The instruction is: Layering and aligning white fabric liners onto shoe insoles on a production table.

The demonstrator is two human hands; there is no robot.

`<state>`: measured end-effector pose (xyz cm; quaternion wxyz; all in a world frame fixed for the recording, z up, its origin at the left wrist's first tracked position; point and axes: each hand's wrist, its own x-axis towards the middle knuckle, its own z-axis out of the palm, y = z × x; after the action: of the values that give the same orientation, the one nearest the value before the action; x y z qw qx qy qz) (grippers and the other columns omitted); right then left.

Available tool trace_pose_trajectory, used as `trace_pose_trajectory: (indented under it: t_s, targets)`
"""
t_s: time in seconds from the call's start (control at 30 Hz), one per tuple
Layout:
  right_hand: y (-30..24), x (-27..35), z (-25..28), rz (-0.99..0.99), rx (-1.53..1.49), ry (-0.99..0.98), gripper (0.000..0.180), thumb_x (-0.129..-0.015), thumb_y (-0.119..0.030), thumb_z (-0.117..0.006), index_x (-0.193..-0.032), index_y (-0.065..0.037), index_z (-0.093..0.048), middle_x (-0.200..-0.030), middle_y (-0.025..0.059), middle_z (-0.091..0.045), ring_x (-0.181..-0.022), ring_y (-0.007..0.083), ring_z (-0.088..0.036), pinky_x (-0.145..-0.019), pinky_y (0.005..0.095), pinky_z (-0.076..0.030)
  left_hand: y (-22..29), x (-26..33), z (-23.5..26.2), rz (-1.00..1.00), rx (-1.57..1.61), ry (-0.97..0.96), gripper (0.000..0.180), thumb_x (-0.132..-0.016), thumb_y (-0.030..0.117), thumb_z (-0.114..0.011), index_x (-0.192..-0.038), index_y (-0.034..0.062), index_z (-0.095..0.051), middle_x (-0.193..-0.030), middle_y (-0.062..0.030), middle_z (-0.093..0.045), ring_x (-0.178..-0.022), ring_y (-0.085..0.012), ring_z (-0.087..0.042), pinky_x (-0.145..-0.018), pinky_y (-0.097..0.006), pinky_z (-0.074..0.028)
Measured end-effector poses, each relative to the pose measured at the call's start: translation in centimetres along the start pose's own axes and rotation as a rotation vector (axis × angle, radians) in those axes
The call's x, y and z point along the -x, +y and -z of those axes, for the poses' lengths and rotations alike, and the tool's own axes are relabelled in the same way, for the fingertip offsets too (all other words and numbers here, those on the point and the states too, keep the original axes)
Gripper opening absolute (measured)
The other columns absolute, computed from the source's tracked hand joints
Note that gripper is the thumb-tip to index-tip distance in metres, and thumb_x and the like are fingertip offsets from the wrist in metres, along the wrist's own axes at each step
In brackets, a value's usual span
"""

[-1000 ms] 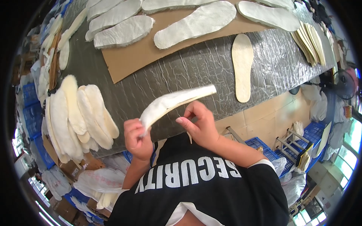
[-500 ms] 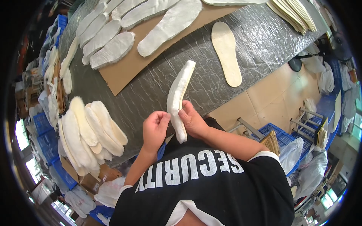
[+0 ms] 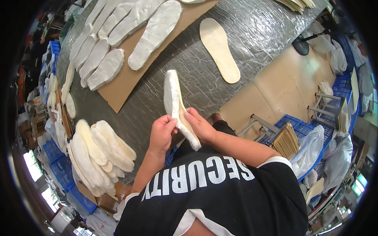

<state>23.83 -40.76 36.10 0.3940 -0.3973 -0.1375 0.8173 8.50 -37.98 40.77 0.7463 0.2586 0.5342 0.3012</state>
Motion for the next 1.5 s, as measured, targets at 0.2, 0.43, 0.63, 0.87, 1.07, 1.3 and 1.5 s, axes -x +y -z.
trace_pose_trajectory:
  t_s: [0.2,0.43,0.63,0.87,1.07,1.3,1.5]
  targets:
    - [0.3,-0.2,0.3,0.017,0.096,-0.062,0.034,-0.101,-0.037,-0.038,-0.119,-0.008,-0.039,-0.100,0.0038,-0.051,-0.089,0.0085,-0.050,-0.078,0.0246,-0.044,-0.1,-0.2,-0.5,-0.017,-0.072,-0.030,0.008,-0.089,0.006,-0.056,-0.085,0.0008,-0.061,-0.073,-0.0008,-0.060,-0.062,-0.0059,-0.051,-0.060,-0.019,-0.042]
    - [0.7,-0.7,0.3,-0.011,-0.075,-0.118,0.034,-0.101,-0.037,-0.036,-0.123,-0.011,-0.035,-0.103,0.0043,-0.050,-0.093,0.0105,-0.050,-0.083,0.0269,-0.043,-0.4,-0.7,-0.3,-0.026,0.017,-0.025,0.009,-0.089,0.006,-0.056,-0.085,0.0004,-0.061,-0.073,-0.0013,-0.059,-0.061,-0.0061,-0.050,-0.059,-0.019,-0.041]
    - [0.2,-0.9,0.3,-0.045,-0.116,-0.154,0.033,-0.101,-0.036,-0.038,-0.124,-0.013,-0.033,-0.105,0.0045,-0.049,-0.096,0.0116,-0.050,-0.085,0.0286,-0.043,-0.4,-1.0,-0.3,-0.018,0.025,-0.031,0.008,-0.089,0.005,-0.056,-0.085,0.0000,-0.060,-0.072,-0.0014,-0.059,-0.061,-0.0059,-0.050,-0.058,-0.019,-0.041]
    - [0.3,-1.0,0.2,-0.074,-0.182,-0.150,0.043,-0.097,-0.041,-0.046,-0.127,-0.015,-0.030,-0.107,0.0048,-0.048,-0.098,0.0131,-0.051,-0.088,0.0298,-0.043,-0.3,-1.2,-0.3,-0.027,-0.107,-0.058,0.008,-0.090,0.006,-0.056,-0.085,0.0004,-0.060,-0.071,0.0001,-0.057,-0.061,-0.0051,-0.049,-0.058,-0.019,-0.041]
    - [0.4,-0.7,0.4,-0.065,-0.176,-0.179,0.055,-0.094,-0.055,-0.041,-0.128,-0.013,-0.032,-0.106,0.0053,-0.049,-0.097,0.0136,-0.051,-0.086,0.0300,-0.044,-0.2,-1.4,-0.6,-0.045,-0.234,-0.099,0.012,-0.093,0.009,-0.055,-0.084,0.0014,-0.059,-0.070,0.0009,-0.055,-0.061,-0.0052,-0.048,-0.057,-0.018,-0.039]
    - [1.0,-0.8,0.2,-0.021,-0.007,-0.090,0.060,-0.093,-0.061,-0.032,-0.125,-0.011,-0.038,-0.099,0.0034,-0.052,-0.092,0.0117,-0.049,-0.080,0.0278,-0.044,-1.3,-0.8,0.1,-0.055,0.046,0.048,0.019,-0.095,0.018,-0.055,-0.086,0.0011,-0.059,-0.064,0.0028,-0.051,-0.052,-0.0059,-0.043,-0.049,-0.021,-0.038]
    - [0.7,-0.4,-0.2,-0.060,0.001,-0.037,0.047,-0.098,-0.052,-0.035,-0.123,-0.013,-0.041,-0.098,0.0023,-0.051,-0.088,0.0105,-0.048,-0.076,0.0256,-0.042,0.4,-0.5,-1.4,-0.222,-0.563,0.176,0.025,-0.093,0.017,-0.059,-0.076,-0.0018,-0.058,-0.063,-0.0013,-0.058,-0.056,-0.0059,-0.052,-0.051,-0.023,-0.043]
